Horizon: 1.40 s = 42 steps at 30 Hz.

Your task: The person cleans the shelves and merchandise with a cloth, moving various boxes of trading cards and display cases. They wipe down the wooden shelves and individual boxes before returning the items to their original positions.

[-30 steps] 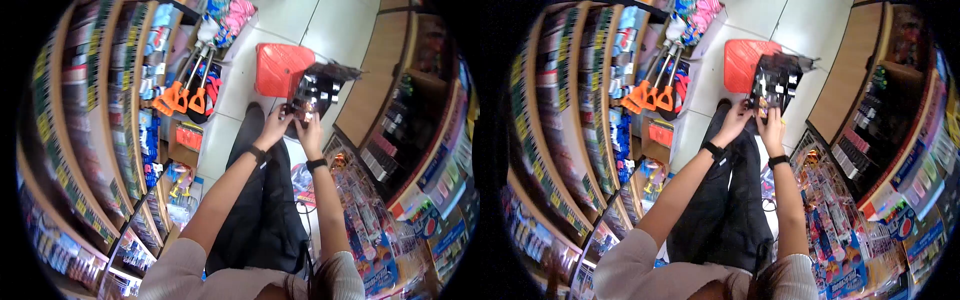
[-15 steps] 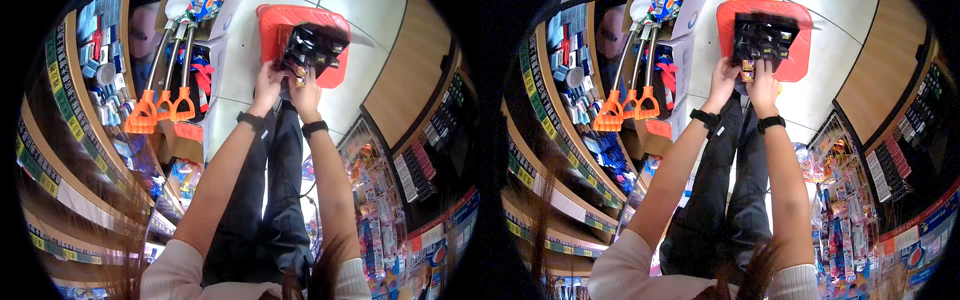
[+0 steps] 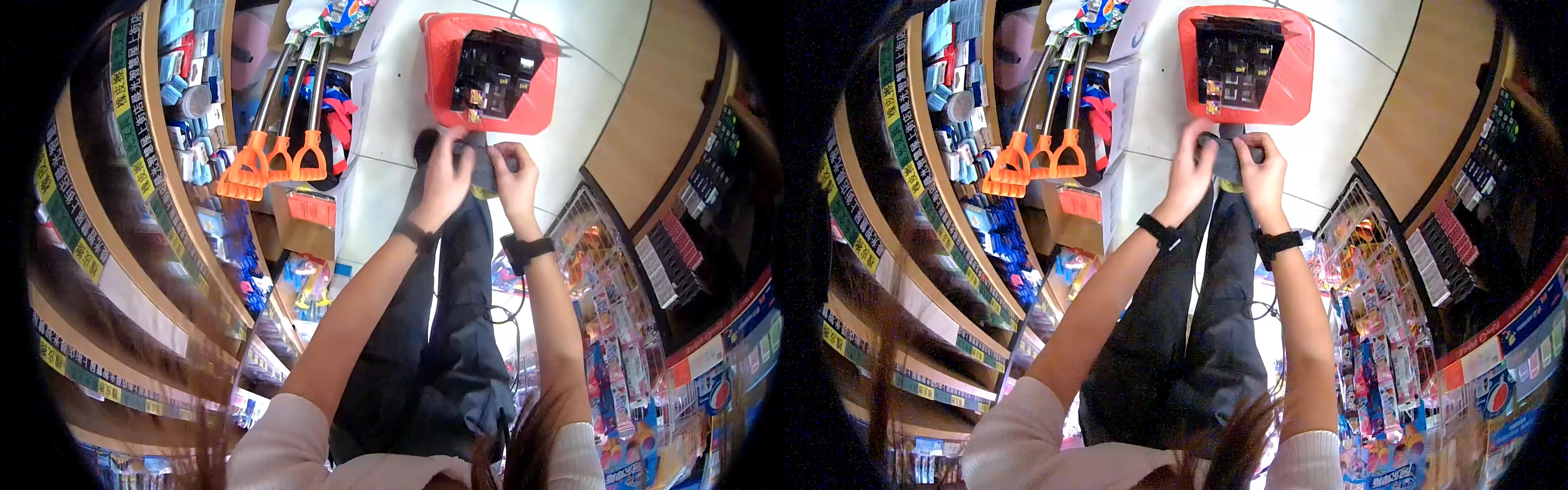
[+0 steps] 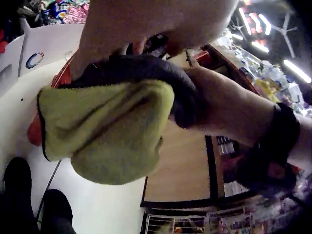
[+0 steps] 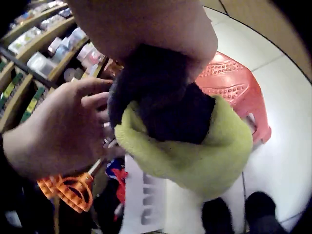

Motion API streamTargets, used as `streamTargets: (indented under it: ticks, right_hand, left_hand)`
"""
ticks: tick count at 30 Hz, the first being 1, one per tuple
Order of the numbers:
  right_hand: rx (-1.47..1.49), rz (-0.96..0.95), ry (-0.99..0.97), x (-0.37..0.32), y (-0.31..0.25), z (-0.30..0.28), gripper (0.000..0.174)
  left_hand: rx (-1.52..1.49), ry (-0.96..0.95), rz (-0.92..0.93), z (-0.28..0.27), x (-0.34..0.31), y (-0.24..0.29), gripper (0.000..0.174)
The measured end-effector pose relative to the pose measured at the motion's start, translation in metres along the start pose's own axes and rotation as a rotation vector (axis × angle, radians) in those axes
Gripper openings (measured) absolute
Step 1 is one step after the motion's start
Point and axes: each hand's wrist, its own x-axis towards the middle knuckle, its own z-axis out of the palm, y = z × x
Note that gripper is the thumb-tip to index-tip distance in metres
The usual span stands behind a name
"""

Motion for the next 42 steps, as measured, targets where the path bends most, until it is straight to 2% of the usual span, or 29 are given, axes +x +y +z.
streamTargets:
  ticks: [1,2,4,6,7,10,11,12,14,15,16,17,18,22,24,25,28,29,30,32,33,34,35,36,38,40,41,42]
  right_hand:
    - [0.133,0.087,-0.033,-0.005,-0.001,-0.003,0.012]
    - [0.267,0.171,-0.065,-0.008,-0.003,-0.005,0.011]
    - [0.325,0.204,-0.104,-0.02,-0.004,-0.008,0.012]
    - [0.707,0.431,-0.237,-0.033,-0.008,-0.013,0.015]
    - [0.825,0.477,-0.299,-0.037,-0.012,-0.017,0.02]
    - [0.858,0.472,-0.368,-0.049,-0.026,-0.026,0.023]
    - [0.732,0.412,-0.345,-0.049,-0.028,-0.028,0.02]
    - [0.733,0.408,-0.341,-0.049,-0.029,-0.03,0.02]
    - [0.505,0.347,-0.264,-0.048,-0.034,-0.033,0.016]
    - [0.518,0.297,-0.209,-0.048,-0.038,-0.03,0.009]
    - [0.518,0.289,-0.206,-0.047,-0.043,-0.031,0.009]
    - [0.416,0.246,-0.201,-0.047,-0.047,-0.032,0.008]
    - [0.315,0.203,-0.194,-0.047,-0.052,-0.033,0.009]
    - [0.208,0.09,-0.155,-0.044,-0.072,-0.026,0.019]
    - [0.039,-0.023,-0.156,-0.043,-0.085,-0.022,0.025]
    - [-0.009,-0.012,-0.186,-0.043,-0.092,-0.022,0.026]
    - [0.05,-0.017,-0.147,-0.047,-0.108,-0.018,0.026]
    - [0.132,-0.02,-0.215,-0.048,-0.104,-0.019,0.041]
    - [0.124,-0.028,-0.229,-0.053,-0.106,-0.022,0.041]
    - [0.197,-0.083,-0.254,-0.062,-0.121,-0.034,0.06]
    - [0.158,-0.108,-0.33,-0.066,-0.126,-0.044,0.072]
    - [0.134,-0.132,-0.357,-0.073,-0.131,-0.051,0.074]
    - [0.138,-0.154,-0.405,-0.082,-0.14,-0.058,0.076]
    - [0.148,-0.215,-0.496,-0.089,-0.153,-0.066,0.079]
    - [0.118,-0.358,-0.584,-0.11,-0.177,-0.079,0.084]
    - [0.231,-0.322,-0.66,-0.127,-0.204,-0.087,0.083]
    - [0.218,-0.4,-0.632,-0.137,-0.217,-0.092,0.079]
    - [0.263,-0.347,-0.65,-0.146,-0.234,-0.097,0.072]
  left_hand:
    - [0.04,-0.135,0.059,0.002,-0.012,-0.001,0.042]
    - [0.121,-0.177,0.164,0.007,-0.026,-0.001,0.045]
    - [-0.018,-0.124,0.091,0.011,-0.044,0.009,0.046]
    - [-0.03,-0.124,0.058,0.004,-0.046,0.011,0.045]
    - [-0.044,-0.122,0.023,0.001,-0.046,0.01,0.045]
    - [-0.094,-0.061,0.065,-0.005,-0.04,0.018,0.028]
    - [-0.096,-0.026,0.113,-0.005,-0.039,0.024,0.023]
    - [-0.097,-0.028,0.118,-0.005,-0.04,0.028,0.023]
    - [-0.036,-0.041,0.206,-0.005,-0.039,0.038,0.022]
    - [-0.037,-0.042,0.215,-0.006,-0.038,0.043,0.022]
    - [-0.055,-0.025,0.211,-0.006,-0.036,0.048,0.02]
    - [-0.073,-0.008,0.206,-0.007,-0.034,0.052,0.018]
    - [-0.09,0.008,0.201,-0.009,-0.033,0.058,0.016]
    - [-0.095,0.021,0.217,-0.025,-0.022,0.074,0.014]
    - [-0.028,0.04,0.231,-0.034,-0.019,0.08,0.013]
    - [-0.06,0.045,0.203,-0.037,-0.017,0.081,0.013]
    - [-0.06,0.114,0.194,-0.045,-0.013,0.078,0.014]
    - [-0.115,0.154,0.178,-0.047,-0.014,0.078,0.015]
    - [-0.234,0.185,0.157,-0.052,-0.015,0.082,0.016]
    - [-0.299,0.279,0.095,-0.064,-0.024,0.1,0.017]
    - [-0.317,0.318,0.07,-0.073,-0.031,0.116,0.018]
    - [-0.321,0.315,0.088,-0.081,-0.038,0.122,0.019]
    - [-0.407,0.355,0.027,-0.087,-0.049,0.145,0.021]
    - [-0.497,0.389,-0.03,-0.092,-0.064,0.17,0.023]
    - [-0.625,0.446,-0.014,-0.098,-0.089,0.203,0.026]
    - [-0.746,0.462,-0.017,-0.104,-0.118,0.238,0.028]
    - [-0.738,0.488,-0.005,-0.107,-0.134,0.251,0.031]
    - [-0.738,0.523,0.013,-0.108,-0.15,0.263,0.034]
